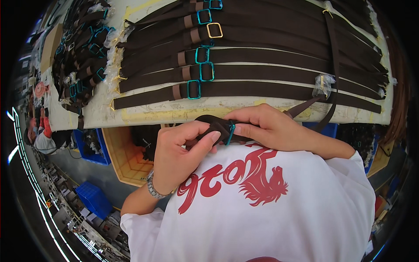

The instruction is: The person assembles brown fabric belts by threading the strap through metal buckles. They repeatedly pick up a belt, fold the end, and pass it through a buckle to create a loop, then place the finished belt on a pile on the table.

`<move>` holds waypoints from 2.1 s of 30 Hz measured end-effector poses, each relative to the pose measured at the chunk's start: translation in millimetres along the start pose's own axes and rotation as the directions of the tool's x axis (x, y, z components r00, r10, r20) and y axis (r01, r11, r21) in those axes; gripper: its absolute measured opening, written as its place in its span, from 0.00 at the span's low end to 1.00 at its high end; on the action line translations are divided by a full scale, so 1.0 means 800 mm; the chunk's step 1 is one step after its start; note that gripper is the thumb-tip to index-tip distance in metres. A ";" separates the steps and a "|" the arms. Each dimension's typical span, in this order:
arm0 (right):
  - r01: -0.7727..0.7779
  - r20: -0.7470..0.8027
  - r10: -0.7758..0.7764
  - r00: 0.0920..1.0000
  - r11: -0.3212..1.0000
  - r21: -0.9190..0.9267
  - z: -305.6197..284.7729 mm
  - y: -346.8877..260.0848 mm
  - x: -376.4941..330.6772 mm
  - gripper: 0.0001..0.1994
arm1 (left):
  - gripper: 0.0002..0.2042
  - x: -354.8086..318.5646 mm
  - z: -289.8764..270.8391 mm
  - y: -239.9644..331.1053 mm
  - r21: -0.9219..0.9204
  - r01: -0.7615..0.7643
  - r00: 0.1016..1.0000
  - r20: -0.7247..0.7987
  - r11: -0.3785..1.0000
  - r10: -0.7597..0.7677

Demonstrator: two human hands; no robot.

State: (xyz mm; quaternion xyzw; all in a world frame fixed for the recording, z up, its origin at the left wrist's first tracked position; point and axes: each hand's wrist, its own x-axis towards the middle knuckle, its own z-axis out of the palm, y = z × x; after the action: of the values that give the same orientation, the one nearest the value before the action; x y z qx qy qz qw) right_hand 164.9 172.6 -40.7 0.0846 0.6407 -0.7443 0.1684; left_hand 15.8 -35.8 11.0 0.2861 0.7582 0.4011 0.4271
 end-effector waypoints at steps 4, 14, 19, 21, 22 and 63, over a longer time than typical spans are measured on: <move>0.046 0.001 -0.046 0.999 0.998 -0.043 0.002 0.005 -0.002 0.15 | 0.05 0.000 0.007 0.000 0.082 -0.109 0.994 -0.023 0.991 0.111; 0.034 -0.005 -0.035 0.999 0.991 -0.128 0.007 0.003 -0.007 0.16 | 0.10 0.012 0.006 -0.008 0.197 -0.168 0.956 0.270 0.966 0.111; 0.016 -0.027 -0.017 0.999 0.999 -0.052 0.012 0.011 -0.008 0.23 | 0.12 0.027 -0.003 -0.009 0.130 0.040 0.924 0.371 0.991 -0.086; 0.131 -0.114 -0.148 0.982 0.981 -0.142 0.016 0.011 -0.009 0.23 | 0.13 0.040 -0.008 0.000 -0.017 0.205 0.909 0.375 0.979 -0.184; 0.104 -0.127 -0.123 0.984 0.983 -0.148 0.013 0.006 -0.009 0.24 | 0.13 0.043 -0.008 0.002 -0.089 0.283 0.892 0.390 0.955 -0.228; 0.556 -0.071 -0.626 0.777 0.734 -0.390 0.000 0.019 0.001 0.32 | 0.07 0.005 0.005 -0.007 -0.603 0.326 0.932 0.336 0.728 -0.138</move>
State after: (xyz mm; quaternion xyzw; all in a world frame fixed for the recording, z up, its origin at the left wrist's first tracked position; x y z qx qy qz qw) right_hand 169.6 170.5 -54.7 -0.0819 0.7684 -0.6212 -0.1301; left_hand 16.5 -34.0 3.1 0.0739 0.5367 0.5389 0.6450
